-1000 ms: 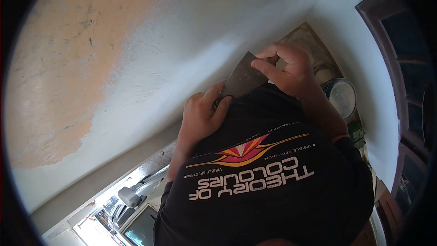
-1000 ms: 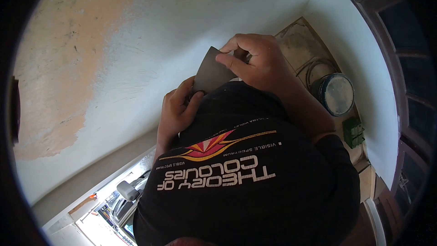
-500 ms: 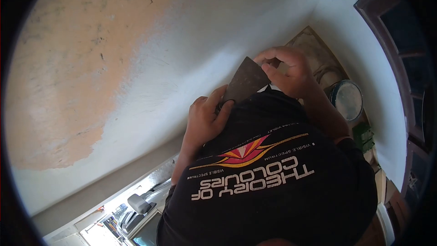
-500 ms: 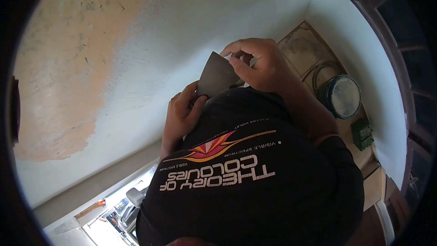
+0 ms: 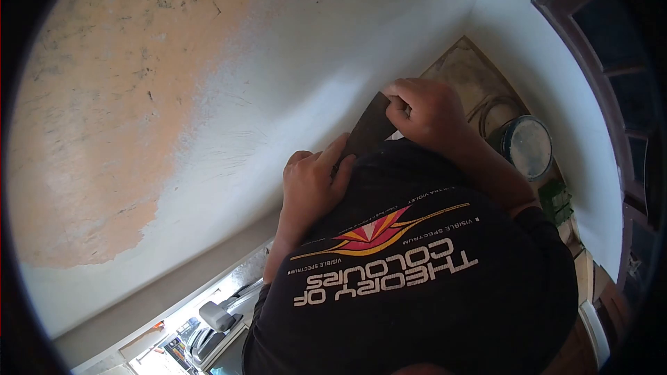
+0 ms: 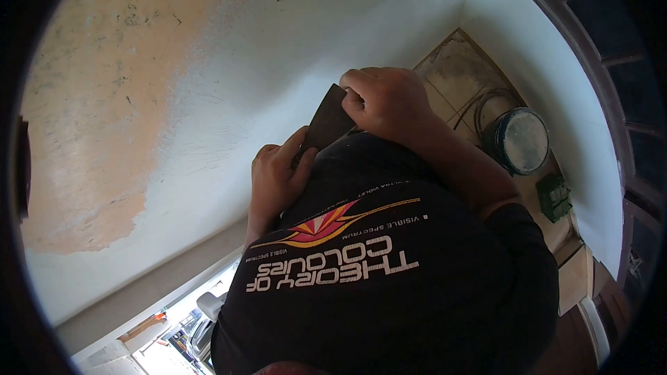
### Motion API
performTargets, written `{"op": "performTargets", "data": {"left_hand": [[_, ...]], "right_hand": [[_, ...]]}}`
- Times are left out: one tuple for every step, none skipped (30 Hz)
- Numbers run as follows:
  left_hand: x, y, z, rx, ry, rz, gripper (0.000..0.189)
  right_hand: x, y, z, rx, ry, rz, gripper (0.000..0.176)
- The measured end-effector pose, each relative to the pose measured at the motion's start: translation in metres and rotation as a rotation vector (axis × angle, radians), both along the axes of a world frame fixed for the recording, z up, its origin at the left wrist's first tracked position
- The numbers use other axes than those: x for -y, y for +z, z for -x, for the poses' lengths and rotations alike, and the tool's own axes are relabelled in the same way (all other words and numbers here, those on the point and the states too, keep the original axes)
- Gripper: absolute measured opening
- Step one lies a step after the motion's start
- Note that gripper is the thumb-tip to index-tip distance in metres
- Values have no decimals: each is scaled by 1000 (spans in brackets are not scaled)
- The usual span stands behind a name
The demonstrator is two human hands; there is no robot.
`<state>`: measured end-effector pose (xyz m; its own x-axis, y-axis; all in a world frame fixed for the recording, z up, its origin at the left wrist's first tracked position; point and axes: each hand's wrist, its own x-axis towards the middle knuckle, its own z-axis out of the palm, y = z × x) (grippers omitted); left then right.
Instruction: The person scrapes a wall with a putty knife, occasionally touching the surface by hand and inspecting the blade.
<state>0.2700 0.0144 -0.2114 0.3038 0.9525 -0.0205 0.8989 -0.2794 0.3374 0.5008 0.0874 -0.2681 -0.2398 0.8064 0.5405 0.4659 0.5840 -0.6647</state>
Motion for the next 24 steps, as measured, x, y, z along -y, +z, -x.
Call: {"op": "performTargets", "data": {"left_hand": [[0, 0, 0, -21, -9, 12, 34], [0, 0, -1, -19, -7, 13, 34], [0, -1, -2, 3, 1, 24, 34], [0, -1, -2, 26, 9, 34, 34], [0, -3, -2, 30, 8, 34, 34], [0, -5, -2, 41, 8, 29, 35], [1, -7, -1, 52, 7, 24, 35], [1, -8, -1, 54, 8, 26, 35], [1, -8, -1, 74, 12, 28, 36], [1, -9, -1, 92, 15, 30, 36], [1, -10, 0, 93, 15, 32, 36], [1, -11, 0, 101, 16, 44, 36], [1, -12, 1, 110, 19, 55, 35], [1, -12, 0, 111, 19, 57, 35], [0, -12, 0, 123, -6, 45, 35], [0, -12, -1, 134, -30, 34, 35], [0, -12, 0, 134, -30, 36, 35], [-1, -11, 1, 119, -67, 37, 36], [-2, -10, 1, 103, -103, 37, 38], [-1, -8, 1, 103, -101, 36, 38], [0, -7, 1, 92, -93, 64, 38], [0, -6, 1, 81, -85, 93, 38], [1, -7, 2, 82, -80, 90, 38], [2, -10, 2, 104, -31, 84, 37]], "right_hand": [[0, -3, -1, -30, -13, 32, 11], [-1, -4, -2, -61, -25, 64, 8], [-3, -5, -3, -59, -23, 65, 8], [-4, -6, -4, -148, -30, 105, 5], [-5, -6, -6, -237, -38, 145, 3], [-6, -6, -11, -233, -38, 145, 3], [-5, -7, -16, -296, -5, 312, 5], [-5, -7, -21, -358, 29, 479, 9], [-4, -9, -23, -357, 28, 481, 9], [-5, -10, -25, -320, 43, 519, 15], [-4, -11, -26, -283, 59, 557, 22], [-2, -8, -25, -283, 58, 559, 22], [1, 0, -21, -255, 114, 430, 26], [3, 5, -17, -225, 169, 300, 31], [3, 4, -11, -224, 169, 303, 31], [4, 1, -4, -190, 110, 173, 31], [5, -3, 1, -156, 51, 42, 30], [4, -10, 1, -156, 52, 43, 30], [1, -18, -2, -160, 28, 101, 28], [-2, -22, -5, -164, 6, 158, 26], [-3, -22, -8, -164, 10, 157, 26], [-6, -20, -12, -283, 11, 362, 25], [-8, -16, -14, -401, 12, 566, 25], [-8, -12, -14, -398, 19, 567, 25]]}}
